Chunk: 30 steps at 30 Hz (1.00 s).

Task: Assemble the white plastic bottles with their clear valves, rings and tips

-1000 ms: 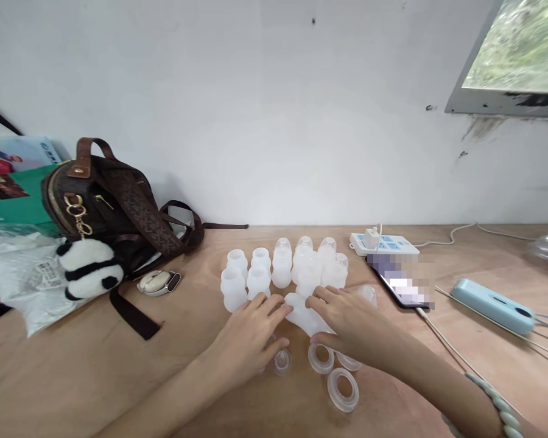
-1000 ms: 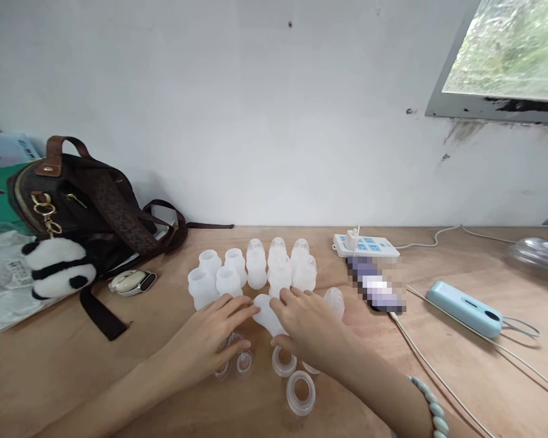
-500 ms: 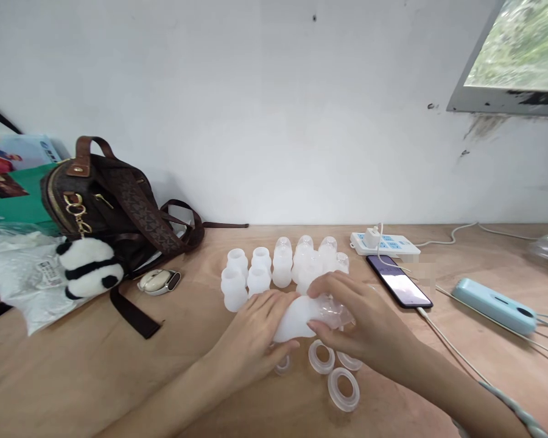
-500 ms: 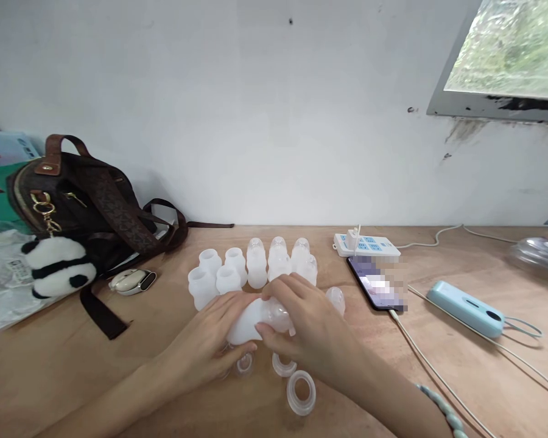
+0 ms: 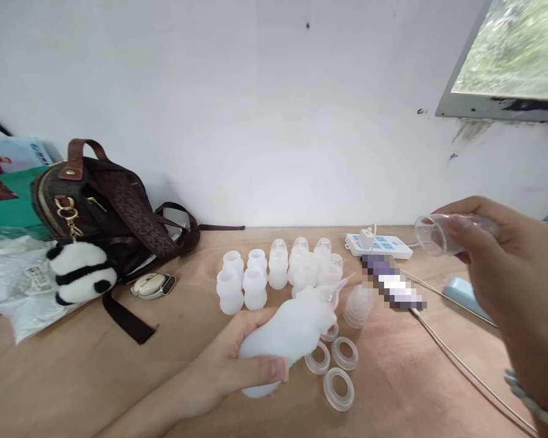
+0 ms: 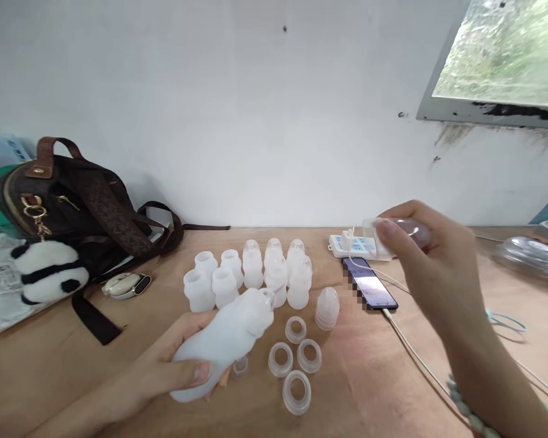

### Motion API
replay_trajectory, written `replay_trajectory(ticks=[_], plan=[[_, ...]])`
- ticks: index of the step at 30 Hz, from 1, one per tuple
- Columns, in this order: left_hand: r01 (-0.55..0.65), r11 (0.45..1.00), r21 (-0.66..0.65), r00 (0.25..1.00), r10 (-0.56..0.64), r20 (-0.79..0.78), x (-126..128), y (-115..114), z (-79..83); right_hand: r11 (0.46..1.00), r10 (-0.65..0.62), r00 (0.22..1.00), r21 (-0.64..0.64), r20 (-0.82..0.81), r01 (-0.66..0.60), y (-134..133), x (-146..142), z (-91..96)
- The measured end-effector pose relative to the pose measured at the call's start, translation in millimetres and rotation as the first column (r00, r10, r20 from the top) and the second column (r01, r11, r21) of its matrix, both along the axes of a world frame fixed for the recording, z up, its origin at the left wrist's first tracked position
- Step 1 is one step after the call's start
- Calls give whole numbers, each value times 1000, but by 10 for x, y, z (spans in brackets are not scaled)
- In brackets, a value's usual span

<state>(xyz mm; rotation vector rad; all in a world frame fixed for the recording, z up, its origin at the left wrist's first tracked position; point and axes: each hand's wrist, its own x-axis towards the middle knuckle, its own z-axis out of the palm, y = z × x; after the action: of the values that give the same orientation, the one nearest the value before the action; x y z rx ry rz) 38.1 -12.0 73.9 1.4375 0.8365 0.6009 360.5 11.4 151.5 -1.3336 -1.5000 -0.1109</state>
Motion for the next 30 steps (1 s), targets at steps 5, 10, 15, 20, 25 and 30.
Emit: replay_trajectory(ticks=[5,10,15,20,25,30], plan=[[-174,942,286,950,237,-202,-149,-37,-197,921,-21,912,-347,410,177,116,365,-304],[-222,835,503,878,396,-270,-289,-86,-374,804,243,793,-573,559,157,203,315,-953],[-156,761,630,869,409,-279,-256,-59,-350,850,248,830,-523,499,61,181,257,-988],[-71,552,831,829,495,-258,-242,-42,-318,916,205,946,-390,252,-95,6,-73,-675],[178,263,948,742,597,-305,-313,-24,-420,639,593,801,-557,-82,-531,-189,-664,-659],[387,-158,909,719,668,-190,-293,-18,-414,344,508,679,-598,-530,-724,-182,-1051,-979]])
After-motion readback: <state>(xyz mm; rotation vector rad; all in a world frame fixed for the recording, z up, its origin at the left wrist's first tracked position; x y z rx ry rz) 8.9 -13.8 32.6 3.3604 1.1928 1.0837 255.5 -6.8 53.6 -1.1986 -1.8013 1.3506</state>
